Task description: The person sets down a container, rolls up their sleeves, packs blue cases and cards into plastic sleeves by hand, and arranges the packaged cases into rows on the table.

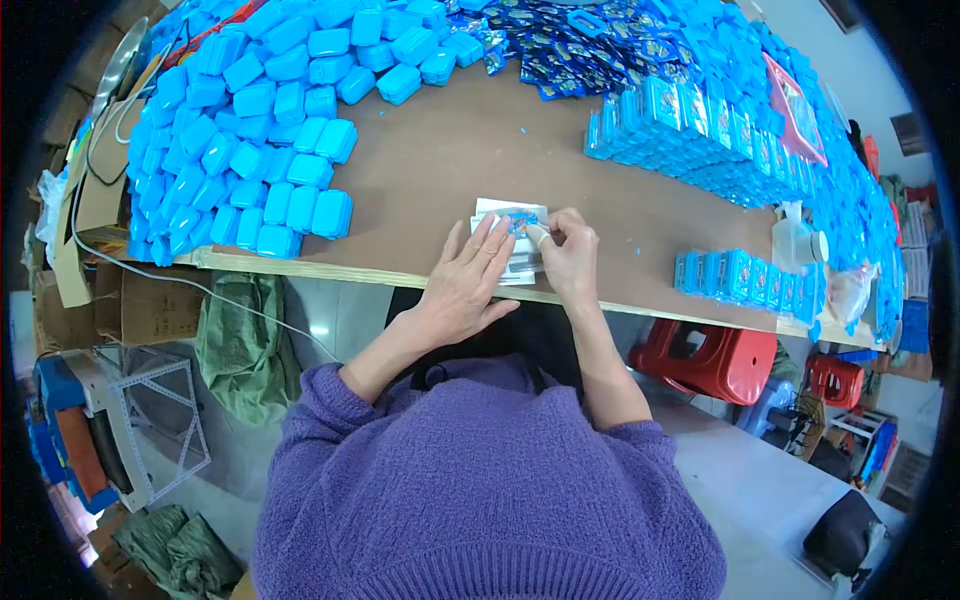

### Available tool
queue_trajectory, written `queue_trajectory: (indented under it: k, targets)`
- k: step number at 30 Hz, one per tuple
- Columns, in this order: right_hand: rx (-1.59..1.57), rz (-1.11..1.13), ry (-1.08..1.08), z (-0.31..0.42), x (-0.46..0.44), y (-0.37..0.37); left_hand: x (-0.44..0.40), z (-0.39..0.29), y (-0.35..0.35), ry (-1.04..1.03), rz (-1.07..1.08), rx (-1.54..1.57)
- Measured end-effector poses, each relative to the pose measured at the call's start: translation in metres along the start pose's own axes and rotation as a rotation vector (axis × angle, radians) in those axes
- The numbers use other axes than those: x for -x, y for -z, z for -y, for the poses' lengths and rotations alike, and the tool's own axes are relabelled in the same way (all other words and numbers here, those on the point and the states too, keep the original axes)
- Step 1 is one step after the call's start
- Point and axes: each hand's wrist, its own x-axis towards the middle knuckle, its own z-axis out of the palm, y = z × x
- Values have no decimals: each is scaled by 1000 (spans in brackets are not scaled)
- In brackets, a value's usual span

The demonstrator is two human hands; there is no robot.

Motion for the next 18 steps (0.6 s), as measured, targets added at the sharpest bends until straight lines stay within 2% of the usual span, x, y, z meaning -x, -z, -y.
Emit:
queue_trajectory:
  k: [4, 9, 13, 18]
  targets:
    - [114, -77, 182, 9, 0, 3, 2, 2, -2, 8, -1, -4]
    - [149, -43, 117, 7, 1, 8, 3, 4, -3, 15, 3, -5]
    - [181, -59, 209, 8, -1, 8, 0, 1, -1, 5, 9, -4]
    - [79, -21, 105, 8, -1, 17, 0, 2, -1, 4, 26, -15]
